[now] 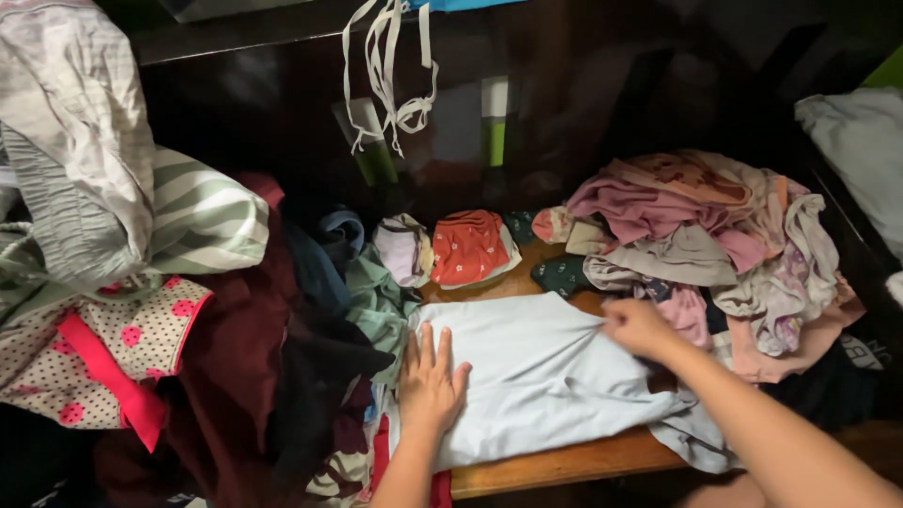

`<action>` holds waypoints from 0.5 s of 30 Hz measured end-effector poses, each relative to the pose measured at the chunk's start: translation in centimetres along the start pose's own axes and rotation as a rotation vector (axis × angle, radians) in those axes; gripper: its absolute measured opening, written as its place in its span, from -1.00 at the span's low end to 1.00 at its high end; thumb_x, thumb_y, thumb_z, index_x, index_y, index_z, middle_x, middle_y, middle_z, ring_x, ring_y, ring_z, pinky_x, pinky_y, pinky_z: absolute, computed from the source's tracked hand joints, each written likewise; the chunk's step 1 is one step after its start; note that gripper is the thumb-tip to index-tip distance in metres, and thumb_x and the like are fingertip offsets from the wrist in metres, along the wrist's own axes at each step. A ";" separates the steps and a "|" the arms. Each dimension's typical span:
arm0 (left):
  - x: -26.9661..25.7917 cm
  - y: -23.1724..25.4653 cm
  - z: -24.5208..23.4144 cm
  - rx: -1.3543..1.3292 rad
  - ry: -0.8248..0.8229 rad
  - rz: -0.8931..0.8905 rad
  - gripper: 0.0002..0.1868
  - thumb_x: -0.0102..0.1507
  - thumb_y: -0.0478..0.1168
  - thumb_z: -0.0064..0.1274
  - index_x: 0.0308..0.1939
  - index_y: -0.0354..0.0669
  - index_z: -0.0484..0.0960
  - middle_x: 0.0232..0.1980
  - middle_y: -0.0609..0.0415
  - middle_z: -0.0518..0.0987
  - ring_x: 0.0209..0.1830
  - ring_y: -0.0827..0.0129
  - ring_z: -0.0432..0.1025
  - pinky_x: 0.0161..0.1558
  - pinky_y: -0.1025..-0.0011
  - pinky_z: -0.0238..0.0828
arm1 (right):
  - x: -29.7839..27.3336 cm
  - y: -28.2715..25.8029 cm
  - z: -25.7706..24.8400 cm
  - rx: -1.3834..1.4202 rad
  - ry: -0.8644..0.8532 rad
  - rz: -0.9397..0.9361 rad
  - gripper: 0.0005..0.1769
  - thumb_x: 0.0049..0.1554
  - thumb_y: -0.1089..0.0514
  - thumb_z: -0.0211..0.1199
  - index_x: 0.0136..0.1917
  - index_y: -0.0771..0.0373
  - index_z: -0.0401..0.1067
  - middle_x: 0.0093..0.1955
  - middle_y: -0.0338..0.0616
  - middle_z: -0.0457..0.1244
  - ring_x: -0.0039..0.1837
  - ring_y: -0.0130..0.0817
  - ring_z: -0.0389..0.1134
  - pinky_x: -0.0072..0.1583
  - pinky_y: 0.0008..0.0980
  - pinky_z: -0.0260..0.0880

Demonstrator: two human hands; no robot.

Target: Folding and sorting clean undergarments.

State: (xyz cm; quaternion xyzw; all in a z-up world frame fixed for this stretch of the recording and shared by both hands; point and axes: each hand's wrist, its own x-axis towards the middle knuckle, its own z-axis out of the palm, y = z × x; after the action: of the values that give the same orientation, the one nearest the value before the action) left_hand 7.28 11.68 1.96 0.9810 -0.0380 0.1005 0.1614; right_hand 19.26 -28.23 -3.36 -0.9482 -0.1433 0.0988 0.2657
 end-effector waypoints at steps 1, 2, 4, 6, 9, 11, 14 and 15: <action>-0.1 0.0 0.0 -0.002 0.001 -0.019 -0.25 0.28 0.18 -0.03 0.48 -0.04 0.28 0.55 -0.25 0.15 0.50 -0.26 0.05 0.43 0.03 0.01 | 0.3 2.3 0.9 0.087 0.074 0.086 -0.77 -0.08 0.02 0.29 -0.30 0.23 0.42 -0.07 -0.06 0.39 -0.07 -0.08 0.45 0.01 -0.24 0.42; -0.1 0.1 -0.1 -0.002 -0.002 -0.020 -0.25 0.28 0.18 -0.03 0.48 -0.04 0.28 0.55 -0.25 0.15 0.50 -0.26 0.05 0.43 0.03 0.01 | -0.1 1.9 0.0 0.089 0.072 0.088 -0.77 -0.08 0.02 0.29 -0.30 0.23 0.42 -0.07 -0.06 0.39 -0.07 -0.08 0.45 0.01 -0.24 0.42; -0.2 0.3 -0.3 0.026 0.020 -0.024 -0.25 0.27 0.18 -0.03 0.48 -0.03 0.29 0.55 -0.26 0.17 0.49 -0.24 0.09 0.42 0.04 0.04 | -0.9 1.0 -2.1 -0.122 0.078 0.199 -0.67 -0.01 0.04 0.37 -0.22 0.34 0.36 -0.19 0.07 0.34 -0.06 -0.07 0.40 0.01 -0.18 0.36; 0.1 0.2 -0.3 0.024 0.023 -0.024 -0.25 0.27 0.18 -0.02 0.47 -0.03 0.29 0.54 -0.27 0.17 0.49 -0.24 0.10 0.41 0.04 0.05 | -0.8 0.2 -2.4 0.067 0.047 0.139 -0.76 -0.05 0.11 0.34 -0.15 0.26 0.42 -0.17 -0.02 0.36 -0.06 -0.14 0.41 0.02 -0.22 0.39; 0.1 0.2 0.0 0.024 0.028 -0.026 -0.25 0.25 0.17 -0.01 0.46 -0.03 0.31 0.53 -0.27 0.17 0.48 -0.25 0.11 0.40 0.03 0.06 | -0.7 0.2 -3.3 0.346 -0.164 0.101 -0.74 -0.03 0.11 0.37 -0.07 0.22 0.52 -0.11 -0.09 0.39 -0.02 -0.23 0.39 0.04 -0.27 0.39; 0.1 0.3 0.0 0.028 0.029 -0.028 -0.25 0.24 0.18 0.00 0.46 -0.02 0.32 0.53 -0.27 0.17 0.47 -0.24 0.11 0.40 0.03 0.07 | -1.0 -0.6 -5.0 0.436 -0.343 0.124 -0.70 0.02 0.05 0.45 -0.05 0.27 0.56 -0.08 -0.07 0.40 0.01 -0.25 0.35 0.07 -0.28 0.38; 0.0 0.4 -0.2 0.034 0.013 -0.034 -0.24 0.25 0.18 0.00 0.47 -0.03 0.31 0.54 -0.26 0.16 0.47 -0.26 0.11 0.39 0.02 0.08 | -1.8 -2.7 -8.5 0.458 -0.483 0.125 -0.58 0.00 -0.03 0.45 0.07 0.22 0.58 0.12 -0.19 0.37 0.15 -0.35 0.36 0.20 -0.37 0.36; 0.0 0.2 -0.1 0.030 0.026 -0.024 -0.24 0.25 0.18 0.00 0.46 -0.03 0.31 0.54 -0.27 0.17 0.47 -0.27 0.11 0.40 0.02 0.07 | -1.9 -3.1 -9.3 0.460 -0.523 0.094 -0.56 -0.02 -0.08 0.44 0.00 0.28 0.60 0.20 -0.23 0.35 0.22 -0.38 0.35 0.25 -0.39 0.32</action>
State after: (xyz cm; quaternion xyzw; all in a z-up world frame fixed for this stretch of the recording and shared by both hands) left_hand 7.23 11.47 2.12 0.9824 -0.0228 0.1117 0.1480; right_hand 19.23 -30.73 6.29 -0.8117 -0.1366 0.3802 0.4218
